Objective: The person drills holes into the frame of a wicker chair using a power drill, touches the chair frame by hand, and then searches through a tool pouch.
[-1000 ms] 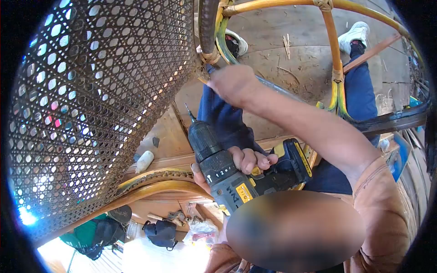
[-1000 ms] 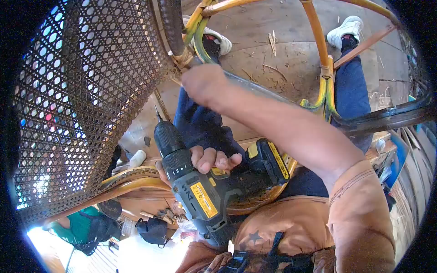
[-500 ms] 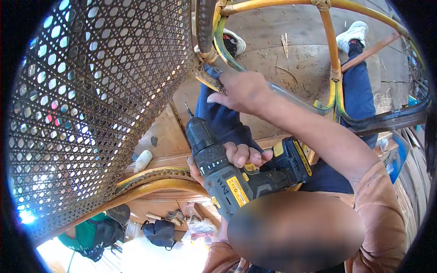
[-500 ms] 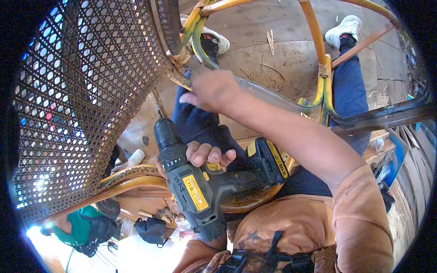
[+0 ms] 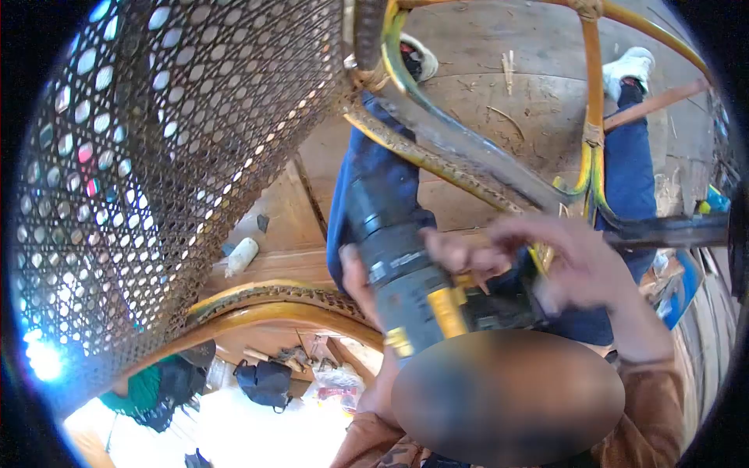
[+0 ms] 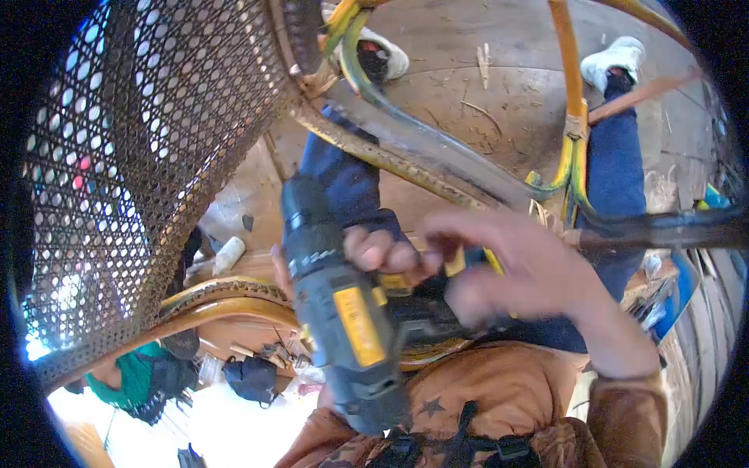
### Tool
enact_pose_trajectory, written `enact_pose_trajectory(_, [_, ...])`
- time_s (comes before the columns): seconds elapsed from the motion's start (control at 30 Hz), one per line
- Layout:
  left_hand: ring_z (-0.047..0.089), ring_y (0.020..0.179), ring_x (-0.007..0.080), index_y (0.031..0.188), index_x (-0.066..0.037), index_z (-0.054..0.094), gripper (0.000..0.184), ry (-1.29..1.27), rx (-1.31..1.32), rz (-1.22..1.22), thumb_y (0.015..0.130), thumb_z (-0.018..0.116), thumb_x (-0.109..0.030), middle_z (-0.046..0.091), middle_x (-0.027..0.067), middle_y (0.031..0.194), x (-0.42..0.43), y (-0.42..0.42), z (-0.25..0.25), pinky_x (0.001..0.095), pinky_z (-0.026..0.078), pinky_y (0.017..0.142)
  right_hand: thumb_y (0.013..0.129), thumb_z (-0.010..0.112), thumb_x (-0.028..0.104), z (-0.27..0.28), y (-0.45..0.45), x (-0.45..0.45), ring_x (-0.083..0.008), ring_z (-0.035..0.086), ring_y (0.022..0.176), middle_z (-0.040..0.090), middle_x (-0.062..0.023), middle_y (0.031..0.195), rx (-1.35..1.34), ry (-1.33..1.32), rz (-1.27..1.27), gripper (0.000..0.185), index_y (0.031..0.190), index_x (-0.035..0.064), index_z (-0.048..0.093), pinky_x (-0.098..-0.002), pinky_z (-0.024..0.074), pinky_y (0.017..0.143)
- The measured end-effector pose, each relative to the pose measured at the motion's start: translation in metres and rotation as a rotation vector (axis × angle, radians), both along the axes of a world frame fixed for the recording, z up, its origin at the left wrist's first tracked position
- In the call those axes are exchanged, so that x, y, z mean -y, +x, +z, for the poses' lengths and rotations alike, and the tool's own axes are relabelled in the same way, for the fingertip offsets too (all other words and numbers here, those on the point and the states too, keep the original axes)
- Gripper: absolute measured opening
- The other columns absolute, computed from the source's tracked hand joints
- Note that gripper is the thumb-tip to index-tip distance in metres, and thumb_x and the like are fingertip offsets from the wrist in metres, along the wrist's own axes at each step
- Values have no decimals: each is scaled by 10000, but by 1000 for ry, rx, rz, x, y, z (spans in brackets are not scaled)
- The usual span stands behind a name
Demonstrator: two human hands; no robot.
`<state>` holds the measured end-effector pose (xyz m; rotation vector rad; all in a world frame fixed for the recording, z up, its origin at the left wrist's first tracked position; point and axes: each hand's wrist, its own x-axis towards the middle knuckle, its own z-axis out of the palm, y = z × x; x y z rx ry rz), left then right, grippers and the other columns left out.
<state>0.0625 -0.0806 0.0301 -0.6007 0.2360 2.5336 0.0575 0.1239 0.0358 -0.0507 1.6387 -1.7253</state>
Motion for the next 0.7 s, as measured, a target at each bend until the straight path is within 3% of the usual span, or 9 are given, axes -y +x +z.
enact_pose_trajectory(0.03, [509,808,325,792,-1,535,818,67,169,76,752,295,-782,518,105,755,-14,0,-1,466,402,795,747,658,417,7,10,-9,-323,515,1106,542,-159,1139,-148,-22,10,641,1219,29,467,-377,413,905])
enact_pose_trajectory(0.07, [502,800,317,794,5,534,828,19,167,7,749,293,-786,518,106,740,-24,-8,2,449,400,786,719,679,422,12,18,-14,-346,449,1203,482,-164,1264,-295,-47,19,743,1286,24,412,-393,372,974])
enact_pose_trajectory(0.17, [550,682,249,853,7,544,851,-156,355,-121,734,313,-803,545,106,717,-58,-30,24,364,473,678,719,673,430,35,44,-20,-360,317,1305,346,-220,1373,-106,364,31,785,1307,2,378,-406,299,1033])
enact_pose_trajectory(0.2, [563,635,202,866,-12,539,753,-116,238,-145,805,332,-734,564,88,776,-65,-29,20,336,492,631,721,664,443,42,38,-7,-346,472,1168,487,-216,1224,-15,551,-74,769,1267,-33,406,-413,395,943])
enact_pose_trajectory(0.3, [545,636,153,867,-44,544,595,-125,290,-122,886,370,-613,554,54,785,-99,-30,20,310,482,628,722,667,427,37,47,-19,-334,498,1112,508,-207,1177,47,466,-158,752,1259,-34,413,-403,413,908])
enact_pose_trajectory(0.4, [523,637,127,875,-74,551,457,-351,325,-44,933,395,-500,535,22,772,-116,-42,16,306,476,637,723,671,403,25,59,-41,-316,538,1028,539,-192,1106,142,343,-299,726,1246,-35,423,-389,440,855])
enact_pose_trajectory(0.53, [529,753,133,949,-106,533,404,-292,281,-154,915,435,-497,548,9,843,-113,-43,-3,318,455,716,725,676,372,11,69,-60,-292,590,916,580,-172,1012,286,180,-521,692,1229,-37,437,-370,477,785])
enact_pose_trajectory(0.63, [535,869,138,1024,-139,514,380,-235,206,-271,897,475,-495,562,-4,914,-107,-45,-17,329,435,795,726,734,353,2,47,-62,-251,581,682,586,-161,855,509,-77,-689,660,1166,-45,446,-342,485,607])
enact_pose_trajectory(0.7, [539,947,142,1073,-160,502,382,-210,157,-346,885,501,-493,570,-12,961,-104,-48,-24,337,421,847,670,772,378,0,26,-59,-221,584,660,595,-159,858,508,-70,-703,706,1140,-57,474,-314,487,580])
